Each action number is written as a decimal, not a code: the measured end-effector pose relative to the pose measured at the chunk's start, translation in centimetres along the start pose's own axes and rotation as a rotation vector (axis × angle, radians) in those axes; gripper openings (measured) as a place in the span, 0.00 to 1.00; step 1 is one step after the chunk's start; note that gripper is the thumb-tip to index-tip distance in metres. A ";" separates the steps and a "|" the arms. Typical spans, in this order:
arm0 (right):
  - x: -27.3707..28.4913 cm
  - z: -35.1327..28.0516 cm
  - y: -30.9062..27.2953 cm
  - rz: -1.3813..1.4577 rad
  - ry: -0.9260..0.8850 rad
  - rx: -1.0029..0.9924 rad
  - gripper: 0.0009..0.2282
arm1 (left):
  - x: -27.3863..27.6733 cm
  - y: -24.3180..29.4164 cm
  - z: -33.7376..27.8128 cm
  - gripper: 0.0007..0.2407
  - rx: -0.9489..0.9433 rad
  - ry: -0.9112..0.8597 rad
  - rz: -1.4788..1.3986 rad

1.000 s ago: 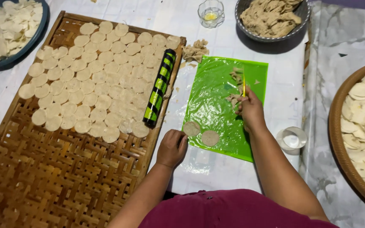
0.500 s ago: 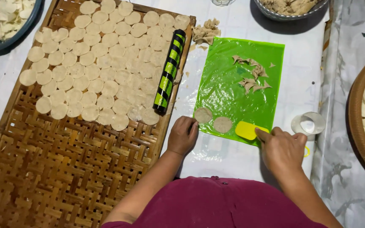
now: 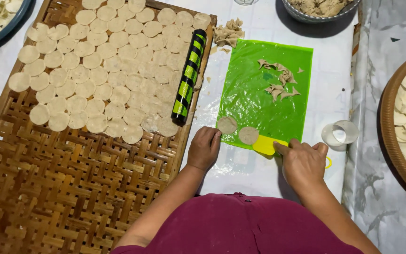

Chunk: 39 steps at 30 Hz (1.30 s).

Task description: Rolling out dough on a mat and using a circular cutter to create small discs, then placing them on a woven tray.

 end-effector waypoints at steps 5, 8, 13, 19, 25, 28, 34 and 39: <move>-0.7 0.4 -0.1 0.170 0.065 -0.063 0.12 | 0.1 -1.0 -0.3 0.08 0.131 0.024 -0.139; -1.8 0.1 0.8 0.322 0.110 -0.088 0.10 | 1.0 -1.2 0.6 0.09 0.256 0.050 -0.296; 0.2 -1.0 0.7 0.465 0.234 -0.016 0.15 | -1.6 -2.6 0.5 0.14 0.617 0.020 -0.635; 5.4 -1.2 -2.3 0.391 0.386 0.133 0.16 | -5.3 -4.2 -1.5 0.13 1.140 -0.096 -1.388; 5.9 0.3 -4.5 0.088 0.342 0.063 0.15 | 0.9 -0.4 1.8 0.06 0.680 0.033 -0.712; 4.4 1.8 -4.5 0.052 0.235 0.001 0.13 | 4.7 -0.4 4.3 0.08 0.619 0.073 -0.632; -0.1 3.5 -2.0 -0.050 0.165 -0.096 0.16 | 20.9 -4.6 10.6 0.11 0.828 0.304 -0.590; -5.3 4.7 0.7 -0.040 0.345 0.003 0.18 | 33.1 -14.4 16.0 0.07 0.509 0.552 0.048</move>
Point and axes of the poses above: each hand's wrist, its own z-axis towards the middle knuckle, its own x-axis out of the back of the hand, y = z × x, the point moved 6 cm from there along z, towards the middle knuckle, and after that the axes turned 7 degrees about -z, right-handed, at the moved point
